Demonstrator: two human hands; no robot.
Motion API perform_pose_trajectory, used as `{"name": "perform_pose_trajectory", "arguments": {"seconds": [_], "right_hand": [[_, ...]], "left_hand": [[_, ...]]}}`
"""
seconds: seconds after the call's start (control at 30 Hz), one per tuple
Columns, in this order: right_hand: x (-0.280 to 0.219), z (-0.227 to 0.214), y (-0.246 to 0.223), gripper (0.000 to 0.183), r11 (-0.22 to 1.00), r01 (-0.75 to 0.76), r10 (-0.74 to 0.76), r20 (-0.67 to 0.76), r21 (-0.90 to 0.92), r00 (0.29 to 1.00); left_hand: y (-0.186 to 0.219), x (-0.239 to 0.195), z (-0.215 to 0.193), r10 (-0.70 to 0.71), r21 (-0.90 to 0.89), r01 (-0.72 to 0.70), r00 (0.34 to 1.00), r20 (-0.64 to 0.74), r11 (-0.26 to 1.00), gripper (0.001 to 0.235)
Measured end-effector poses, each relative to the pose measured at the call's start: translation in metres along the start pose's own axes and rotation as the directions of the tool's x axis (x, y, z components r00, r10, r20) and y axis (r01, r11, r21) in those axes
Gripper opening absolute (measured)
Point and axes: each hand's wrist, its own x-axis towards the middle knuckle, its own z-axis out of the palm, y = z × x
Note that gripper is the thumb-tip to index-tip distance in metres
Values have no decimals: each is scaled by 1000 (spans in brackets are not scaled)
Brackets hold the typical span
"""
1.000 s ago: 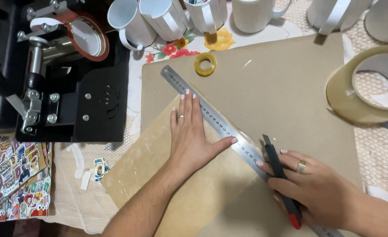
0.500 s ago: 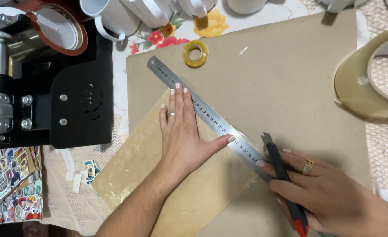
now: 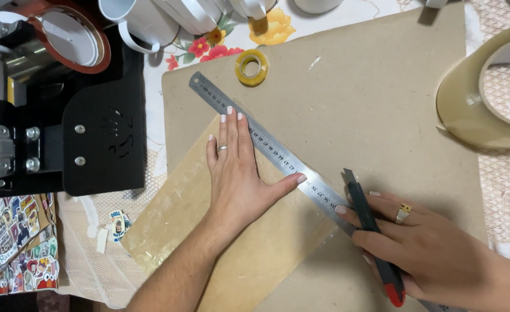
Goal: Measuring and cutting a protective sheet using a ruler and utility knife, followed by applying packing tape.
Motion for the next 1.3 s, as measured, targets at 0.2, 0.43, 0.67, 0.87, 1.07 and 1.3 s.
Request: {"name": "perform_pose_trajectory", "arguments": {"seconds": [0.2, 0.43, 0.67, 0.87, 1.07, 1.3], "right_hand": [[-3, 0, 1, 24, 999, -18, 18, 5, -36, 1000], [-1, 0, 1, 23, 1000, -12, 12, 8, -6, 1000], [-1, 0, 1, 26, 999, -14, 14, 5, -39, 1000], [-5, 3, 3, 29, 999, -9, 10, 16, -51, 1000], [-2, 2, 3, 24, 999, -4, 4, 11, -41, 1000], [-4, 1, 4, 24, 999, -4, 6, 47, -36, 999]], "left_hand": [[0, 0, 0, 2, -7, -2, 1000, 6, 1000, 140], [-1, 0, 1, 2, 8, -2, 1000, 6, 1000, 141], [-1, 0, 0, 14, -8, -14, 1000, -8, 1000, 139], [-1, 0, 1, 9, 12, -9, 1000, 3, 1000, 139], [0, 0, 0, 7, 19, -7, 1000, 2, 1000, 140], [0, 1, -1, 4, 21, -4, 1000, 2, 1000, 140]]}}
